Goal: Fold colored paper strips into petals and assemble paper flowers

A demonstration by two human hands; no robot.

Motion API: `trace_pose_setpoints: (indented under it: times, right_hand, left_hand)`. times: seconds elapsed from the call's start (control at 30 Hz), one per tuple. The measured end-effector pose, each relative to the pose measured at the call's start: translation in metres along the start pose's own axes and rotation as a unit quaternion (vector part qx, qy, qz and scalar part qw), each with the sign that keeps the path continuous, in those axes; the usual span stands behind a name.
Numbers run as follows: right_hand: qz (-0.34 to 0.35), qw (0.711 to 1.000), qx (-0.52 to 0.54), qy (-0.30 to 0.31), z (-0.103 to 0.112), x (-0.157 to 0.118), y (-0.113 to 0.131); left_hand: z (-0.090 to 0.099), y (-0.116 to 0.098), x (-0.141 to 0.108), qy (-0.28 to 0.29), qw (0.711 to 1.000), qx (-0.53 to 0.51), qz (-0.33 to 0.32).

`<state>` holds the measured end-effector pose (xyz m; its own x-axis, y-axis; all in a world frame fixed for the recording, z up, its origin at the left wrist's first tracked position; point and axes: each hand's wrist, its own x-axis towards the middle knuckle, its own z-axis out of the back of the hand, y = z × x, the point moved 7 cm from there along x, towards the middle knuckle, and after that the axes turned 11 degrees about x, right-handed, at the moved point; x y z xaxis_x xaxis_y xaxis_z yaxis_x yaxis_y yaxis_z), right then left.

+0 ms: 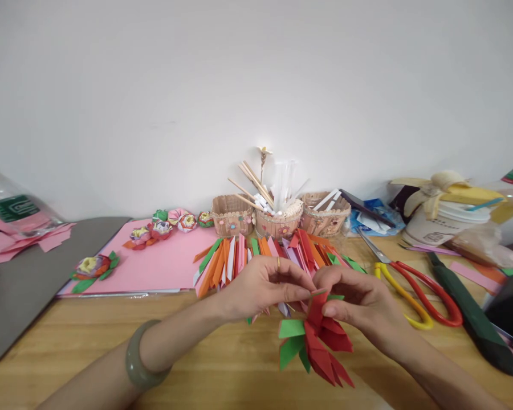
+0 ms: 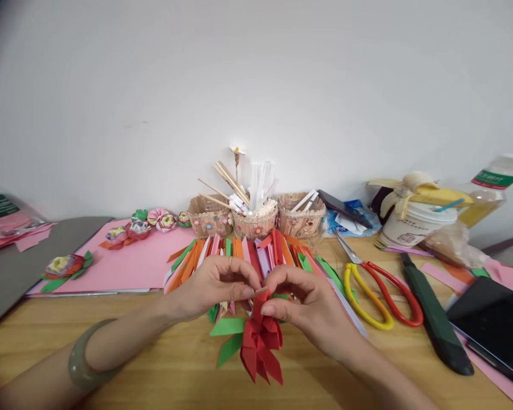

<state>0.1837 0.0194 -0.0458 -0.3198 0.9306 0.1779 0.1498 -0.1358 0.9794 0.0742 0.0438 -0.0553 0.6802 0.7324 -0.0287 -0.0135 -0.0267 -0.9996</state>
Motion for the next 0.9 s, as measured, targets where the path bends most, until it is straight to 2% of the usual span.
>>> trace_pose_setpoints:
  times: [0.23, 0.6, 0.77, 0.9]
  right_hand:
    - [-0.002, 1.000, 0.019, 0.010, -0.0008, 0.0003, -0.0011]
    - [-0.020, 1.000, 0.012, 0.017, -0.0011, -0.0002, -0.0037]
    - [-0.023, 0.999, 0.010, 0.036, -0.0021, -0.0005, -0.0038]
    - [-0.028, 0.999, -0.013, 0.025, -0.0001, -0.0004, -0.0056]
  left_hand:
    - [-0.0014, 0.0042, -0.0018, -0.003, 0.999, -0.045, 0.027]
    - [-0.0004, 0.0060, 0.0003, -0.024, 0.997, -0.050, 0.054]
    - [0.0014, 0.0049, -0.0003, -0.037, 0.997, -0.056, 0.032]
    - [0.0003, 0.0019, -0.0001, -0.031, 0.999, -0.040, 0.011]
